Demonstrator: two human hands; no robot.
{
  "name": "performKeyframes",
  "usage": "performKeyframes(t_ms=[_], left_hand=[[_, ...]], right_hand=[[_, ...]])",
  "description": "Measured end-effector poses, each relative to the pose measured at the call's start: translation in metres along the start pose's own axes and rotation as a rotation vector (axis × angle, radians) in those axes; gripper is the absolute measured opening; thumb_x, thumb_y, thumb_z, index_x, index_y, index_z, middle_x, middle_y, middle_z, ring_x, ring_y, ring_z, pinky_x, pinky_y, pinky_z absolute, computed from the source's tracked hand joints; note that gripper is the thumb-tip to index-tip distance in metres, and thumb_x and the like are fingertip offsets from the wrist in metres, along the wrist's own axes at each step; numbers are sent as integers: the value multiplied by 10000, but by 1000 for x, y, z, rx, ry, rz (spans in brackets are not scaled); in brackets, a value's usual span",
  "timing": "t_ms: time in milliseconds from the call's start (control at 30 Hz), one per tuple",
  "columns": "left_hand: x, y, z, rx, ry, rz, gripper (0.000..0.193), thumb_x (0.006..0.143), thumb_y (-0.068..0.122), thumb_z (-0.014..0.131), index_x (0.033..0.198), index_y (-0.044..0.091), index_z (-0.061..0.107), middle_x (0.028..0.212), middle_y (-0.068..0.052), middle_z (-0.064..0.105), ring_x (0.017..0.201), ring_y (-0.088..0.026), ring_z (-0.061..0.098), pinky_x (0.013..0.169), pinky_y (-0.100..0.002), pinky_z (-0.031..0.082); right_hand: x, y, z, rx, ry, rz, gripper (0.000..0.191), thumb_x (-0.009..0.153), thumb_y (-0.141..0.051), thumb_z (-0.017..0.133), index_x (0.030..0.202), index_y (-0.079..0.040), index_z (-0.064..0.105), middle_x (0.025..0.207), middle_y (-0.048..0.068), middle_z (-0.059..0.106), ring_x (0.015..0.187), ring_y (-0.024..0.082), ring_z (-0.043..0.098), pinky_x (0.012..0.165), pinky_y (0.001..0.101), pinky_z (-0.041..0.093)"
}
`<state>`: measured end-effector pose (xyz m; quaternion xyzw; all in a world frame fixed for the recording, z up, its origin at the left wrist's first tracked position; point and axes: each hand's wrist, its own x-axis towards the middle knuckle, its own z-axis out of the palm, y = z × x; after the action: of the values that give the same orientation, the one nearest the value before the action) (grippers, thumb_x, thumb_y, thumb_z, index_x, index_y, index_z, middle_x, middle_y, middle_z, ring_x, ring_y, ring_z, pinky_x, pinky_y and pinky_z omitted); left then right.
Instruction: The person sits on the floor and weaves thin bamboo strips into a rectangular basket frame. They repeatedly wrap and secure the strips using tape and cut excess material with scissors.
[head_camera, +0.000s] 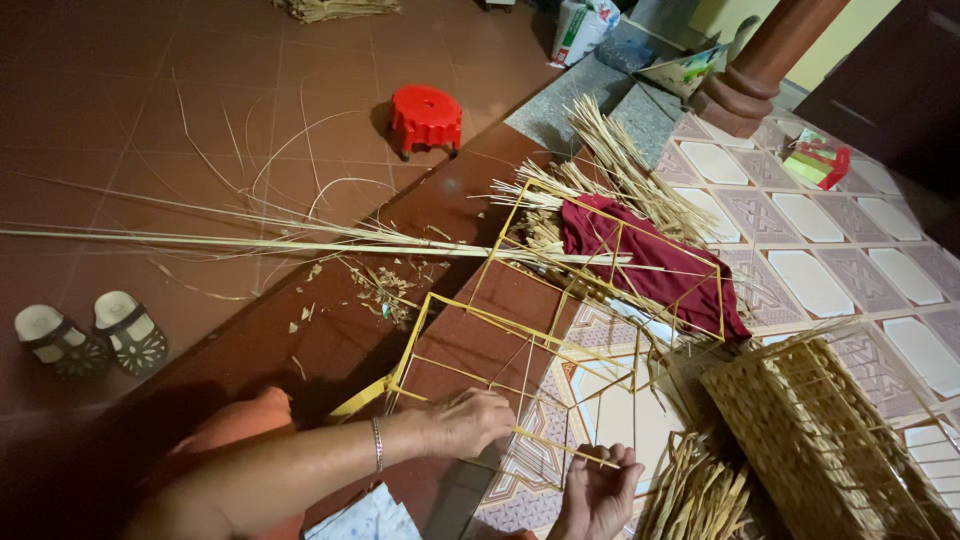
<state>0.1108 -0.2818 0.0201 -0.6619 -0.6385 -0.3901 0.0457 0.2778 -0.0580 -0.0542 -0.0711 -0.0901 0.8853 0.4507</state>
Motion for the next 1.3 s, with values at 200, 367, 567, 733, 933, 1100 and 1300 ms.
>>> performKeyframes(t_ms=[200, 367, 567, 733, 933, 1100, 1300], left_hand=[[4, -2, -3, -273, -86, -366, 188, 904, 130, 699, 745, 32, 722, 769, -105, 700, 759, -234, 684, 756, -403, 567], [2, 0, 0, 110, -26, -13, 123, 863, -1, 662, 760, 59, 637, 773, -77, 603, 777, -215, 576, 719, -367, 526], [-2, 15, -14, 344, 52, 180, 109, 785, 28, 690, 812, 61, 590, 838, -61, 528, 891, -218, 522, 785, -396, 490], [1, 18, -16, 340, 23, 134, 96, 808, 77, 695, 832, 66, 603, 867, -61, 541, 905, -224, 526, 798, -396, 465], [12, 20, -23, 165, -91, -197, 137, 928, 209, 701, 845, 101, 695, 762, -64, 599, 814, -243, 535, 850, -492, 403], [13, 8, -56, 144, -624, -636, 484, 1102, 382, 529, 765, 106, 739, 655, -146, 631, 670, -299, 645, 1167, -610, 251], [-12, -10, -66, -213, -349, -573, 152, 944, 232, 643, 902, 120, 737, 857, -114, 697, 821, -284, 699, 899, -471, 542]], right_hand=[[5, 5, -1, 98, 85, 29, 248, 1039, -376, 678, 989, -141, 738, 972, -17, 743, 913, 169, 596, 909, 414, 451], [10, -3, -3, 41, 57, 44, 260, 1069, -381, 675, 1092, -126, 719, 1076, -13, 732, 924, 160, 602, 938, 425, 471], [-23, 12, 54, -458, 227, -37, 565, 1056, -525, 428, 1452, -127, 485, 1376, 95, 611, 1121, 226, 604, 1023, 411, 454], [-66, 67, 110, -678, 78, 36, 707, 1046, -526, 328, 1536, -17, 375, 1389, 226, 585, 1190, 291, 571, 1070, 453, 440], [-88, 102, 116, -831, -34, 212, 638, 1036, -442, 396, 1445, 38, 487, 1300, 210, 631, 1157, 284, 611, 1001, 469, 463], [-74, 97, 96, -958, -68, 159, 619, 1059, -424, 425, 1234, 141, 607, 1121, 242, 756, 1016, 320, 727, 884, 452, 589], [-49, 73, 80, -935, -3, 47, 562, 1075, -400, 420, 1272, 103, 577, 1060, 237, 723, 983, 309, 714, 860, 452, 575]])
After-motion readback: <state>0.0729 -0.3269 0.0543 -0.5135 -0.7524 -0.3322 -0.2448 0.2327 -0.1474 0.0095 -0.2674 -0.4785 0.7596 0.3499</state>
